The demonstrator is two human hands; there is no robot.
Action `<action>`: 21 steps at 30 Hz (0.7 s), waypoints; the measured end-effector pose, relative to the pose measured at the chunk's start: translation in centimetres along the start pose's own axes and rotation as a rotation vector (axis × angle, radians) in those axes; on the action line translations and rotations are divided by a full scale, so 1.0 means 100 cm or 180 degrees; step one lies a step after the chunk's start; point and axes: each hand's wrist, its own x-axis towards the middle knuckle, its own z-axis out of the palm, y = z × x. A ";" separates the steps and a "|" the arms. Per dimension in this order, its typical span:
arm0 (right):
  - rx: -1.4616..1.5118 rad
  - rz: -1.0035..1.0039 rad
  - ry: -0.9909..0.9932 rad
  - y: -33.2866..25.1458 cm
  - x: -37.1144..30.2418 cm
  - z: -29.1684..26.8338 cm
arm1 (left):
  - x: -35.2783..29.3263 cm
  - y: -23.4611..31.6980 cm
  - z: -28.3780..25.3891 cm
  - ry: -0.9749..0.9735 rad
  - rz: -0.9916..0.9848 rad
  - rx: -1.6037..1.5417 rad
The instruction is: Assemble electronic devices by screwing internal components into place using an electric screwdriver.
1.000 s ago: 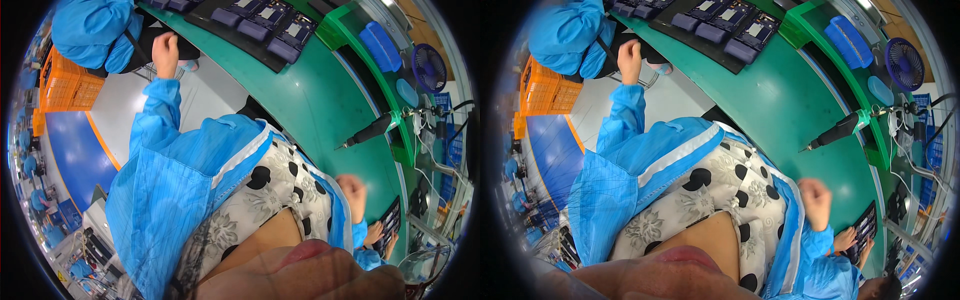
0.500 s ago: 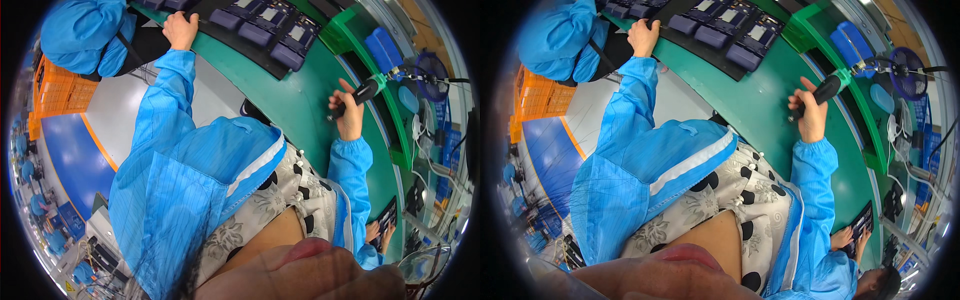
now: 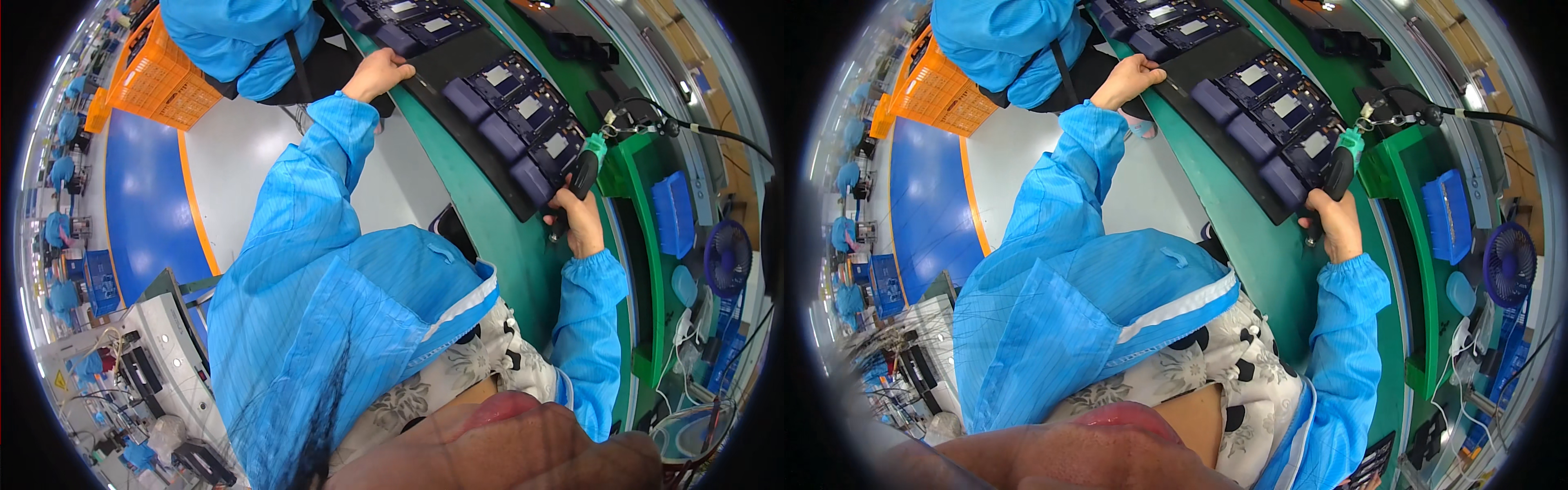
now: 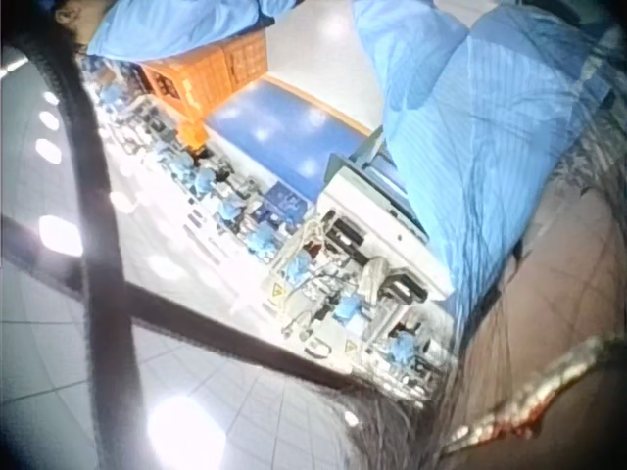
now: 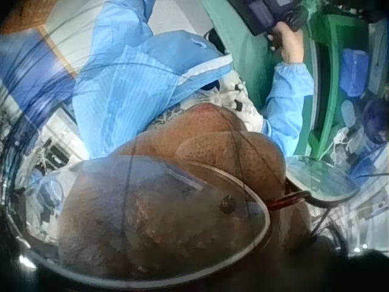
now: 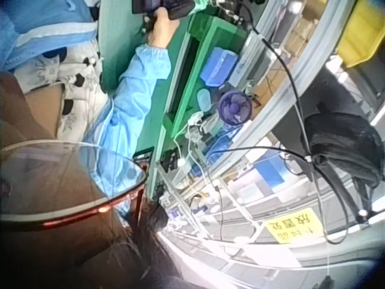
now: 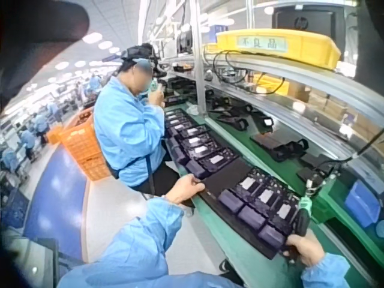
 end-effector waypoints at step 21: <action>0.1482 0.0214 0.0486 0.034 -0.024 0.023 | -0.011 0.032 -0.016 0.1243 0.0351 0.1284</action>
